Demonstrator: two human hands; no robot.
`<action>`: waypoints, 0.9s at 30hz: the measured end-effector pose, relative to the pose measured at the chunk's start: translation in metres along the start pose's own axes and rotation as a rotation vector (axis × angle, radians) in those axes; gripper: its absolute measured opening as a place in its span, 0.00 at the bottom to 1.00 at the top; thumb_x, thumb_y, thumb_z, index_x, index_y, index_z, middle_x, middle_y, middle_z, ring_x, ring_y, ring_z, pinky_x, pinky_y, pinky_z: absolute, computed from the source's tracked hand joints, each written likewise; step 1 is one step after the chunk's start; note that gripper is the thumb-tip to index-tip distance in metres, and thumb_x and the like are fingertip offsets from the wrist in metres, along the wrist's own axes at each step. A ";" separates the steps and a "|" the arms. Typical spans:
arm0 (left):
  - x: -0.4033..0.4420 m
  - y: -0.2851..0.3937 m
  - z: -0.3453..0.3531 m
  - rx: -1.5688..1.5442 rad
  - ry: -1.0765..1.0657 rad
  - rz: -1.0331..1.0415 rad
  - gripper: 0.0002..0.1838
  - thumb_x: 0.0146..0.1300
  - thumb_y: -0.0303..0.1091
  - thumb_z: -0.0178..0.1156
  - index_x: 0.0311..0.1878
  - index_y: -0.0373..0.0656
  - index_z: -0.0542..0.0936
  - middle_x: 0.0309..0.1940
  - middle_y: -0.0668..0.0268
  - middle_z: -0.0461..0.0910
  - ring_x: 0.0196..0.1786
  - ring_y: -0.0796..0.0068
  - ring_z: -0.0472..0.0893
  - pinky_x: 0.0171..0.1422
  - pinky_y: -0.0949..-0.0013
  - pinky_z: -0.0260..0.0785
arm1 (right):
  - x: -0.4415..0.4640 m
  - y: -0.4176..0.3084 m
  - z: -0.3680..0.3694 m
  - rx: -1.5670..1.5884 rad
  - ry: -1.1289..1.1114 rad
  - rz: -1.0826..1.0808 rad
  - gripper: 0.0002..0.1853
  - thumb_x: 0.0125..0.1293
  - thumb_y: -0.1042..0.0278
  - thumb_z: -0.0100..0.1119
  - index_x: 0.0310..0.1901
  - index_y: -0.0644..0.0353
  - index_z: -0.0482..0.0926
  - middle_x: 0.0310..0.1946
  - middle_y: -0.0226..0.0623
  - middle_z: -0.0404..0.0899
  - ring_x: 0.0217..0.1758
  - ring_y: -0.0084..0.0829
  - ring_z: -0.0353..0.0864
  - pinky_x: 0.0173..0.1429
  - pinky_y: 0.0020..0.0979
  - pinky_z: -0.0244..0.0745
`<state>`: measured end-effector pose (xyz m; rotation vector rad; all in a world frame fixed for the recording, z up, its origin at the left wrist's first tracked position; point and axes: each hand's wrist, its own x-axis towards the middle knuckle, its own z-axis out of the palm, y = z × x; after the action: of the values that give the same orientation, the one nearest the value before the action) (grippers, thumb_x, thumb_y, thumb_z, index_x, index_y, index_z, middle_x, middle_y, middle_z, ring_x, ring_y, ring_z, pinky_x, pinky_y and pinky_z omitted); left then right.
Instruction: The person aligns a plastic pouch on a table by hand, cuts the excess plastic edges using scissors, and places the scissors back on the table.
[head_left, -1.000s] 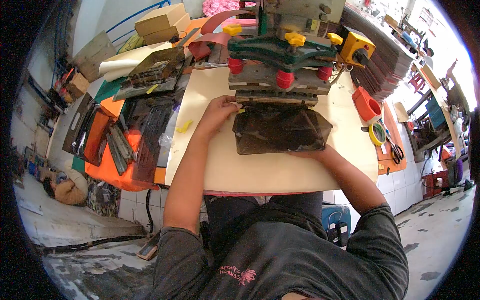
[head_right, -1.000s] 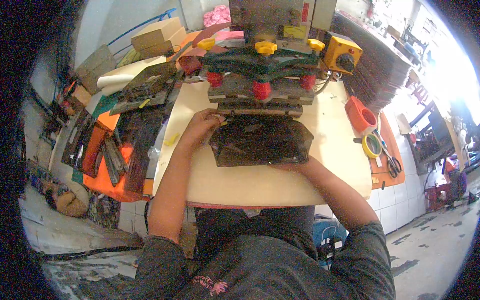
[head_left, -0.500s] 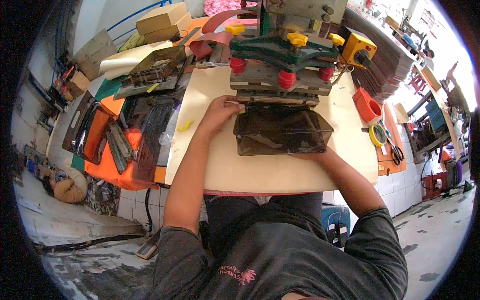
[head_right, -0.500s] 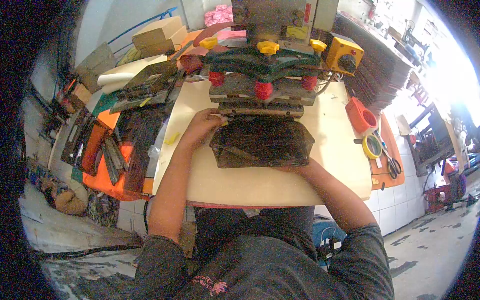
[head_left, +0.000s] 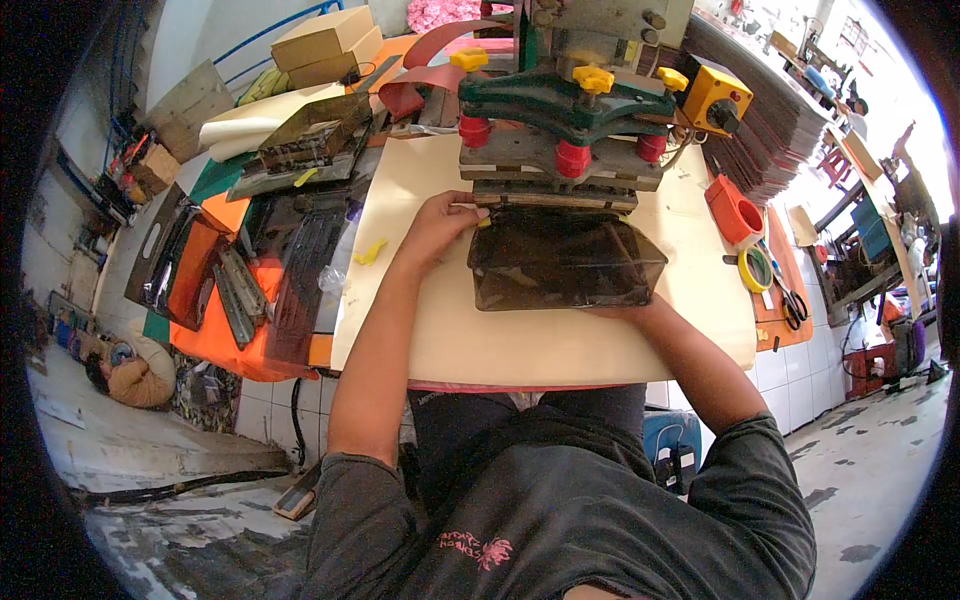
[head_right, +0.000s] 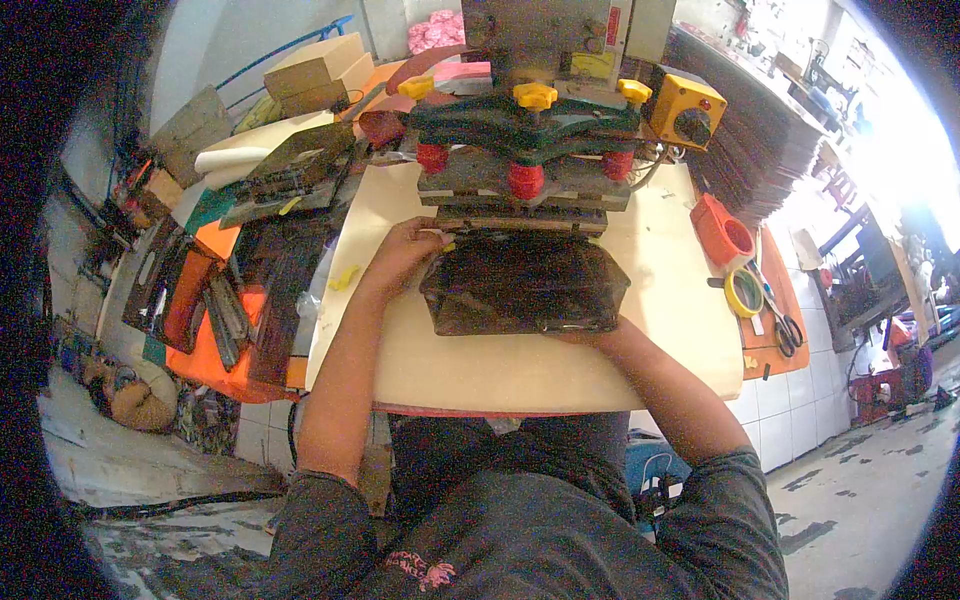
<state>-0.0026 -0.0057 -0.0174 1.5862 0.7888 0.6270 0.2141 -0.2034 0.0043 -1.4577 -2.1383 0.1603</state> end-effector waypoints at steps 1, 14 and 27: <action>-0.001 0.001 0.000 -0.019 -0.006 -0.003 0.29 0.59 0.39 0.69 0.59 0.30 0.76 0.43 0.56 0.84 0.48 0.71 0.80 0.53 0.71 0.69 | 0.002 -0.004 -0.002 0.014 -0.003 0.009 0.29 0.68 0.56 0.62 0.70 0.47 0.70 0.70 0.37 0.70 0.73 0.39 0.68 0.78 0.42 0.59; 0.000 -0.001 -0.001 -0.073 -0.018 -0.009 0.29 0.60 0.39 0.69 0.59 0.31 0.75 0.43 0.59 0.84 0.45 0.74 0.79 0.48 0.73 0.69 | 0.004 0.013 0.005 0.240 0.014 0.028 0.28 0.67 0.63 0.64 0.69 0.49 0.71 0.69 0.38 0.71 0.70 0.38 0.72 0.75 0.40 0.65; -0.004 0.003 0.002 -0.093 -0.014 -0.025 0.29 0.60 0.38 0.69 0.60 0.31 0.75 0.43 0.58 0.84 0.46 0.73 0.79 0.51 0.72 0.69 | -0.004 0.008 0.000 0.254 0.082 -0.034 0.28 0.65 0.61 0.66 0.67 0.50 0.73 0.66 0.39 0.74 0.68 0.41 0.73 0.74 0.42 0.66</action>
<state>-0.0031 -0.0098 -0.0145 1.4924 0.7568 0.6252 0.2222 -0.2037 -0.0001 -1.2588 -1.9939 0.3405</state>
